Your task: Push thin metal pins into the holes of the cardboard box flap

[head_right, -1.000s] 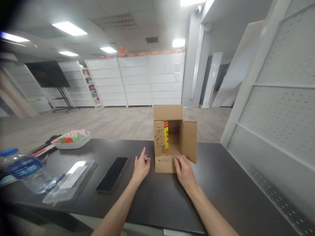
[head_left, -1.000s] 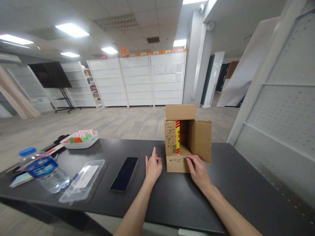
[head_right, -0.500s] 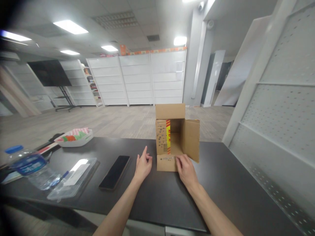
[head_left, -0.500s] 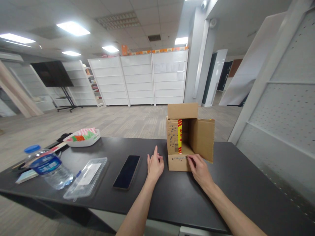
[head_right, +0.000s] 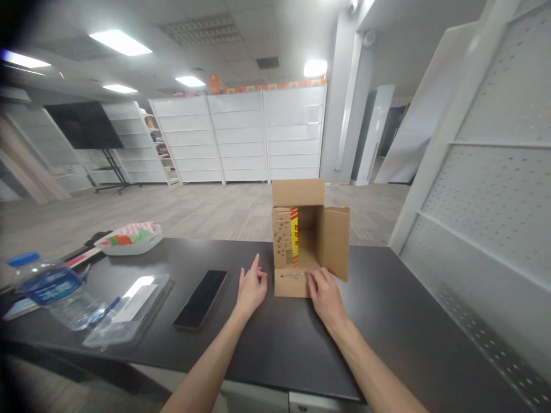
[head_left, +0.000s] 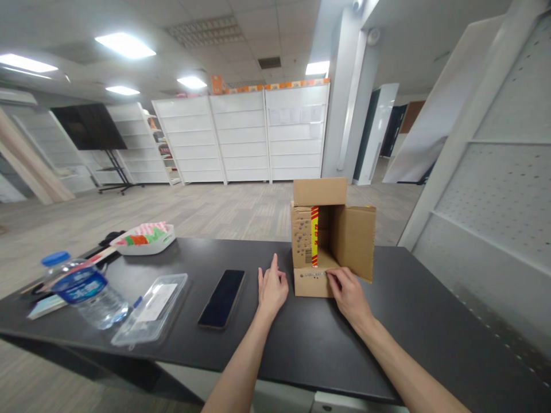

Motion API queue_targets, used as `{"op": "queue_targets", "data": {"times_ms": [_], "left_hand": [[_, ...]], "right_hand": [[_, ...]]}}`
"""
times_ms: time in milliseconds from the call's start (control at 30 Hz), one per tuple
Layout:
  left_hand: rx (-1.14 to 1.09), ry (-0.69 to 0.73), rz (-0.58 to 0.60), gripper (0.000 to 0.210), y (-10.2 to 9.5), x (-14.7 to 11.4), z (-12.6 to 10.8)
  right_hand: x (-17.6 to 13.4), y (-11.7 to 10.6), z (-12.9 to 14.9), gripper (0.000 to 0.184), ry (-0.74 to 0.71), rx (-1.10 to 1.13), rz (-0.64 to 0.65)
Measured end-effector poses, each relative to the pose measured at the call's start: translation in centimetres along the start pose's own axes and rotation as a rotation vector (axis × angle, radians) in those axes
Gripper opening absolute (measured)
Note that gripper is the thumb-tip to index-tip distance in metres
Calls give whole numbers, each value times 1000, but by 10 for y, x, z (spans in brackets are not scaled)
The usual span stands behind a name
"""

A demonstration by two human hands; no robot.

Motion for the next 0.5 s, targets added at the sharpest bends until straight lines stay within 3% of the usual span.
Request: {"op": "queue_targets", "data": {"times_ms": [267,500], "left_hand": [[22,-3,36,70,0,-1,-4],[5,-15,26,70,-1,-1,-2]], "right_hand": [[-1,2,-4,24,-18,-35,-2],[-1,-5,10,22,-57,-108,-31]]}}
Point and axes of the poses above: each hand's wrist, its own x-axis towards the middle knuckle, its own y-axis out of the palm, z = x × y, the point moved 9 cm from there along x, towards the middle knuckle, and after that the axes turned 1 degree about y, right-handed, at the moved point
